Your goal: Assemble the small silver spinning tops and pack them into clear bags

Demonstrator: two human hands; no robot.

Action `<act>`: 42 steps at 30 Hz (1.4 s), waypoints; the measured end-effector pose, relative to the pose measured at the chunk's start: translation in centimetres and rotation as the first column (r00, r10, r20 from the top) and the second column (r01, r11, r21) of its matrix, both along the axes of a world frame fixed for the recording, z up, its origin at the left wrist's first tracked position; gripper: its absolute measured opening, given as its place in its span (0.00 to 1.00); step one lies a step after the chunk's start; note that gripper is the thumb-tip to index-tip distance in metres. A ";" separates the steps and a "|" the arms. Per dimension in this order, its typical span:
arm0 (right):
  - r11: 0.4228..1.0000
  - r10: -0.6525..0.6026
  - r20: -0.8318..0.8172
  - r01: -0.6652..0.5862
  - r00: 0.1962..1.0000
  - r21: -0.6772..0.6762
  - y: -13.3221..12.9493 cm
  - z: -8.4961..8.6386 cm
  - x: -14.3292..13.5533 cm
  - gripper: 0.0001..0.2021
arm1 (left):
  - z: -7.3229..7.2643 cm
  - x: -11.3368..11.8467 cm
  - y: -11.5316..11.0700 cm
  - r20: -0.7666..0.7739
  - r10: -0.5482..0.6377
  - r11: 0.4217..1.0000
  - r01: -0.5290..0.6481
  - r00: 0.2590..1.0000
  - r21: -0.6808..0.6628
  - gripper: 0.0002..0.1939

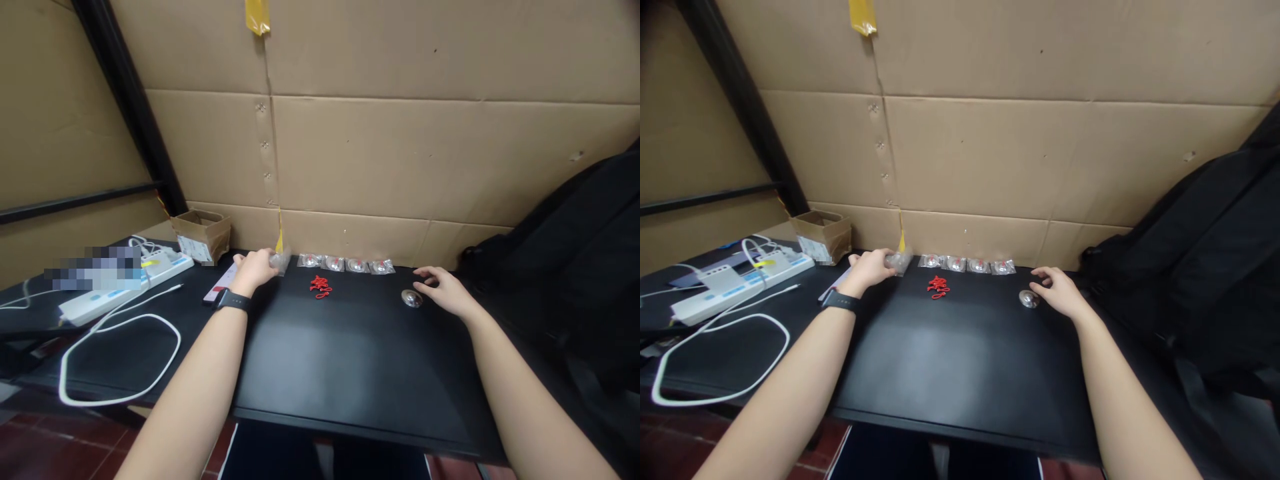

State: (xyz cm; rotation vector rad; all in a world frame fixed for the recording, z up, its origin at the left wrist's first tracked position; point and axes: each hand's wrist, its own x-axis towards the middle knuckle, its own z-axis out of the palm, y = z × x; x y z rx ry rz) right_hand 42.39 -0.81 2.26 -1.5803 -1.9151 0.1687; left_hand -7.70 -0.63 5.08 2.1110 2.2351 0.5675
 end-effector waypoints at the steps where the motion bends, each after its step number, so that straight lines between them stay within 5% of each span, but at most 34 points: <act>1: 1.000 -0.002 0.001 0.002 1.000 0.000 0.0 0.0 0.1 0.20 | 0.4 -0.1 -0.2 0.012 0.023 0.999 -0.024 1.000 0.026 0.22; 4: 1.000 0.001 -0.003 -0.001 1.000 0.009 0.1 0.0 0.1 0.19 | 1.9 0.0 -1.0 0.068 0.160 0.961 -0.172 0.985 0.218 0.18; 6: 1.000 0.005 -0.004 -0.005 1.000 0.010 -0.1 0.0 -0.2 0.18 | 2.9 0.7 -1.6 0.140 0.214 0.873 -0.253 0.967 0.417 0.16; 8: 1.000 0.012 0.008 -0.012 1.000 -0.006 -0.3 0.0 -0.6 0.17 | 3.5 2.5 -2.4 0.197 0.148 0.784 -0.237 0.969 0.575 0.13; 12: 0.995 0.058 0.054 -0.053 0.997 -0.086 -0.8 0.1 -1.4 0.17 | 2.3 9.2 -3.9 0.089 -0.210 0.749 0.101 0.974 0.654 0.09; 15: 0.986 0.118 0.092 -0.106 0.989 -0.128 -1.0 0.2 -1.6 0.20 | -0.3 14.5 -4.6 -0.090 -0.444 0.729 0.418 0.891 0.543 0.11; 18: 0.980 0.134 0.146 -0.109 0.980 -0.169 -1.2 0.3 -1.6 0.23 | -2.4 17.3 -4.4 -0.174 -0.559 0.709 0.577 0.810 0.405 0.11; 21: 0.966 0.151 0.155 -0.112 0.976 -0.234 -1.3 0.5 -1.6 0.22 | -2.9 16.7 -3.7 -0.149 -0.619 0.716 0.632 0.771 0.298 0.22; 25: 0.943 0.191 0.132 -0.144 0.973 -0.300 -1.3 0.8 -1.6 0.20 | -1.9 12.5 -2.6 -0.078 -0.670 0.717 0.671 0.738 0.186 0.42; 29: 0.954 0.173 0.141 -0.130 0.975 -0.271 -1.2 0.7 -1.3 0.20 | -1.3 8.8 -1.8 -0.072 -0.659 0.747 0.662 0.749 0.053 0.24; 32: 0.958 0.177 0.133 -0.139 0.975 -0.251 -1.0 0.5 -1.0 0.19 | -1.5 8.1 -1.4 -0.069 -0.670 0.742 0.670 0.740 -0.018 0.12; 42: 0.966 0.166 0.039 -0.155 0.985 -0.206 -1.3 0.8 -1.0 0.22 | -2.6 9.8 -1.8 -0.183 -0.631 0.756 0.650 0.754 0.075 0.08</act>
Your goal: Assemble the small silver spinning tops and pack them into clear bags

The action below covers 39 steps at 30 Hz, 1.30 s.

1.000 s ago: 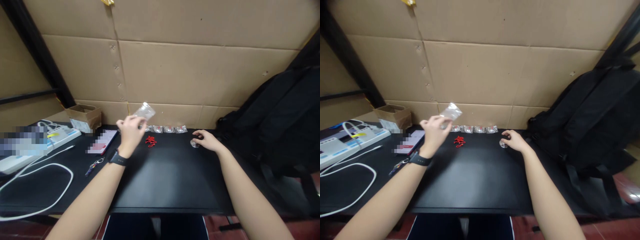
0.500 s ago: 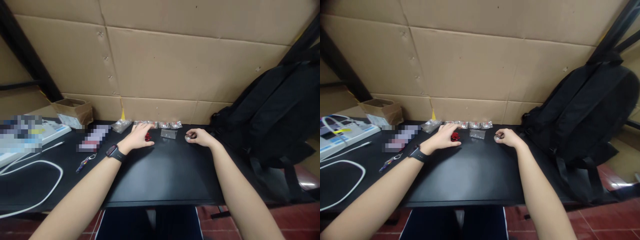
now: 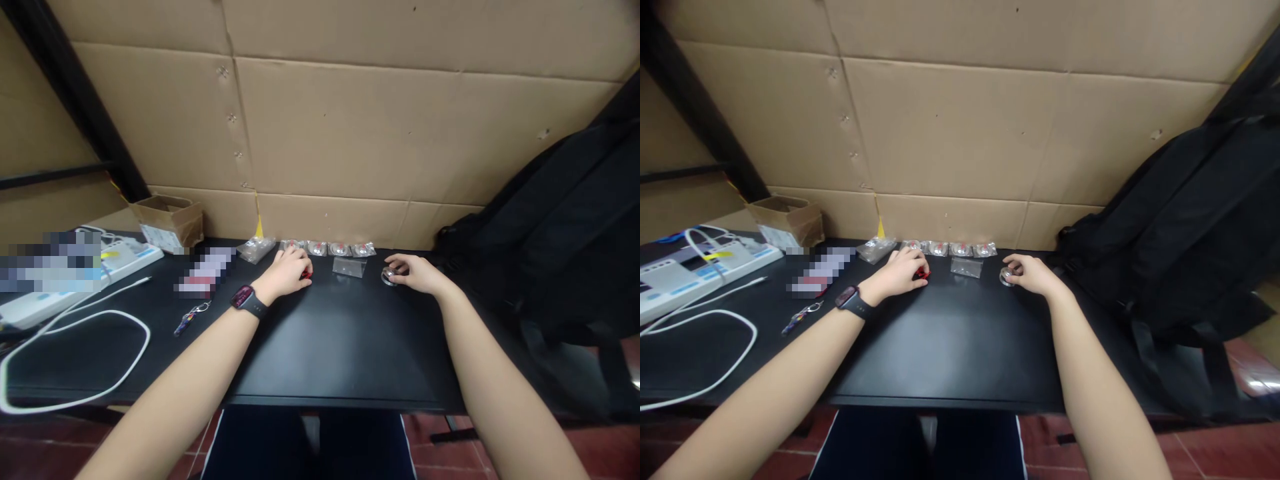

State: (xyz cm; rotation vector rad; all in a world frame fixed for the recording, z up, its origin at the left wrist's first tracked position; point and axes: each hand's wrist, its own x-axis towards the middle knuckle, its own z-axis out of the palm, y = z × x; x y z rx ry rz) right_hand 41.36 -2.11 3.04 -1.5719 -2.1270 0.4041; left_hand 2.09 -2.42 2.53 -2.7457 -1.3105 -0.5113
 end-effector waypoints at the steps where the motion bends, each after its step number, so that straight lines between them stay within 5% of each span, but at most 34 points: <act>1: 1.000 0.005 -0.021 -0.005 1.000 0.013 -0.1 0.2 -0.1 0.23 | -0.1 0.1 -0.1 -0.003 0.008 1.000 -0.008 1.000 0.006 0.08; 8: 0.990 0.084 -0.260 -0.050 0.962 0.134 -1.7 2.4 -2.2 0.26 | 0.3 1.1 -0.7 0.036 -0.047 0.999 0.046 0.998 0.027 0.04; 12: 0.979 0.167 -0.448 -0.095 0.878 0.179 -2.8 3.1 -4.8 0.25 | 1.0 1.9 -1.3 0.225 -0.064 0.996 0.075 0.972 -0.038 0.04; 17: 0.968 0.244 -0.685 -0.219 0.687 0.125 -3.8 2.8 -8.2 0.22 | 1.4 3.5 -2.4 0.674 -0.017 0.925 0.267 0.739 -0.269 0.05; 20: 0.959 0.250 -0.723 -0.269 0.644 0.092 -4.1 2.4 -9.4 0.23 | 1.5 4.1 -2.8 0.780 0.000 0.839 0.424 0.626 -0.341 0.11; 28: 0.955 0.221 -0.768 -0.294 0.601 0.045 -4.0 2.0 -9.7 0.22 | 1.9 3.8 -2.8 0.708 -0.045 0.829 0.422 0.704 -0.366 0.10; 35: 0.941 0.218 -0.805 -0.338 0.551 0.023 -4.3 1.6 -10.8 0.21 | 1.6 4.0 -2.6 0.763 0.017 0.794 0.455 0.647 -0.404 0.12; 39: 0.942 0.201 -0.821 -0.335 0.534 0.013 -4.3 1.4 -11.2 0.19 | 1.5 4.0 -2.5 0.735 0.003 0.828 0.411 0.678 -0.382 0.17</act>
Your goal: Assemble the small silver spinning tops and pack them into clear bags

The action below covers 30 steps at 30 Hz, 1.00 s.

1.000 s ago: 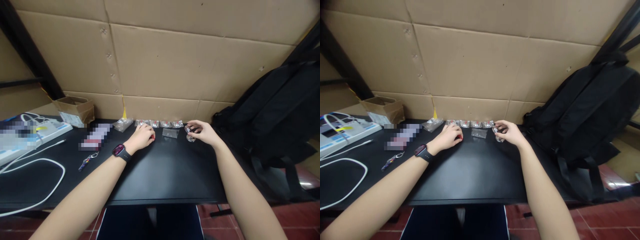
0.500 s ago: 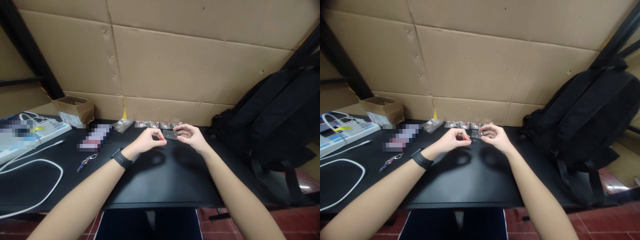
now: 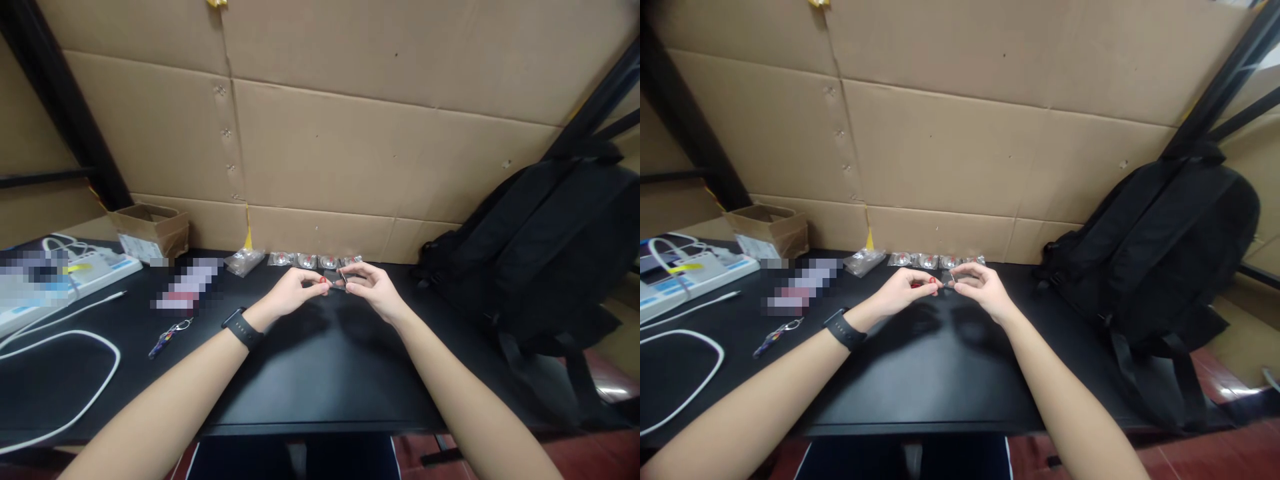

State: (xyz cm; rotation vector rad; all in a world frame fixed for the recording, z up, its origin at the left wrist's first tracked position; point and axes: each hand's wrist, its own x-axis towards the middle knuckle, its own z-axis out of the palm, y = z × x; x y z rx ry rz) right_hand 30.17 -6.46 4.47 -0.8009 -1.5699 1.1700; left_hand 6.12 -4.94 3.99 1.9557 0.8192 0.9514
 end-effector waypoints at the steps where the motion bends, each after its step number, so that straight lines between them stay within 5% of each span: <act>1: 1.000 -0.002 -0.006 0.001 1.000 -0.004 0.0 0.0 0.0 0.19 | 0.0 0.0 0.1 -0.016 0.013 1.000 -0.012 1.000 0.015 0.18; 8: 0.999 0.017 -0.045 -0.018 0.999 -0.027 -0.1 -0.1 -0.3 0.19 | -0.2 0.2 0.1 0.020 0.069 0.997 -0.069 0.997 0.036 0.16; 16: 0.998 0.046 -0.079 -0.050 0.996 -0.047 -0.3 -0.5 -0.9 0.18 | -0.1 0.5 -0.4 0.095 -0.006 0.999 0.002 0.996 0.037 0.14; 20: 0.996 0.064 -0.081 -0.069 0.995 -0.053 -0.3 -0.5 -1.0 0.19 | 0.4 0.5 -0.9 0.020 0.160 0.972 -0.161 0.987 0.170 0.14; 24: 0.996 0.071 -0.075 -0.075 0.995 -0.045 -0.4 -0.4 -1.0 0.21 | 0.9 0.9 -1.9 -0.136 0.256 0.922 -0.199 0.957 0.333 0.06; 30: 0.995 0.081 -0.058 -0.084 0.995 -0.046 -0.7 -0.5 -1.3 0.23 | 0.5 2.0 -2.7 -0.148 0.346 0.886 -0.270 0.927 0.378 0.08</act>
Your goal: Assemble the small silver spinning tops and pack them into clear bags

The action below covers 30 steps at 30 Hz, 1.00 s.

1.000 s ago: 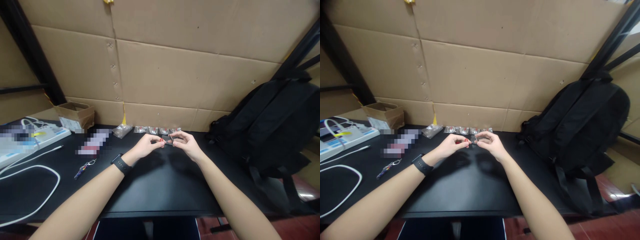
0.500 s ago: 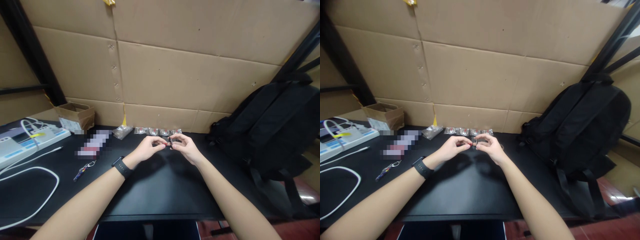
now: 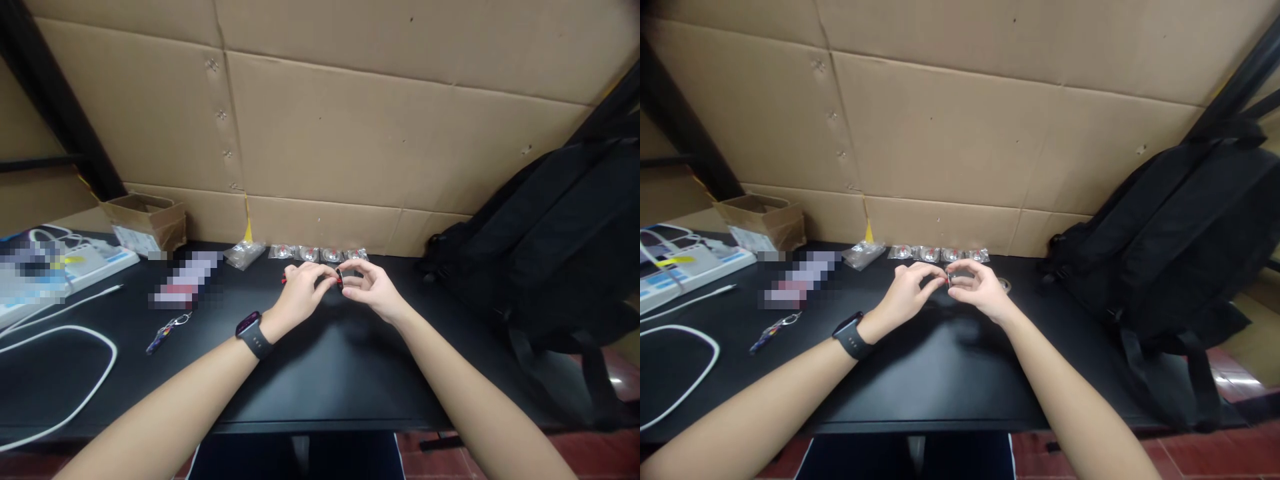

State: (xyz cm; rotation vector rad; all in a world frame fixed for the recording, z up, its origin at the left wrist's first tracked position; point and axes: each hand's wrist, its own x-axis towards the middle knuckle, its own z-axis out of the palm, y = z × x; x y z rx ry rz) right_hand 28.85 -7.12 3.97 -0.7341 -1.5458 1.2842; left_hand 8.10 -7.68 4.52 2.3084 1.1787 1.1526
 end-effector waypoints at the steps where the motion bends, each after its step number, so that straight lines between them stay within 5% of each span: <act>1: 1.000 -0.001 0.000 0.001 1.000 -0.003 -0.1 0.0 -0.1 0.23 | -0.1 0.1 0.0 0.014 0.011 1.000 -0.011 1.000 -0.008 0.09; 17: 0.986 -0.121 0.009 0.120 0.993 0.116 -0.5 -0.4 -1.6 0.21 | -0.9 0.5 0.1 0.146 0.028 0.996 -0.016 0.989 -0.087 0.07; 30: 0.962 -0.175 0.080 0.153 0.981 0.226 -0.6 -0.2 -1.7 0.21 | -1.9 0.6 1.2 0.501 -0.066 0.965 0.183 0.863 -0.189 0.06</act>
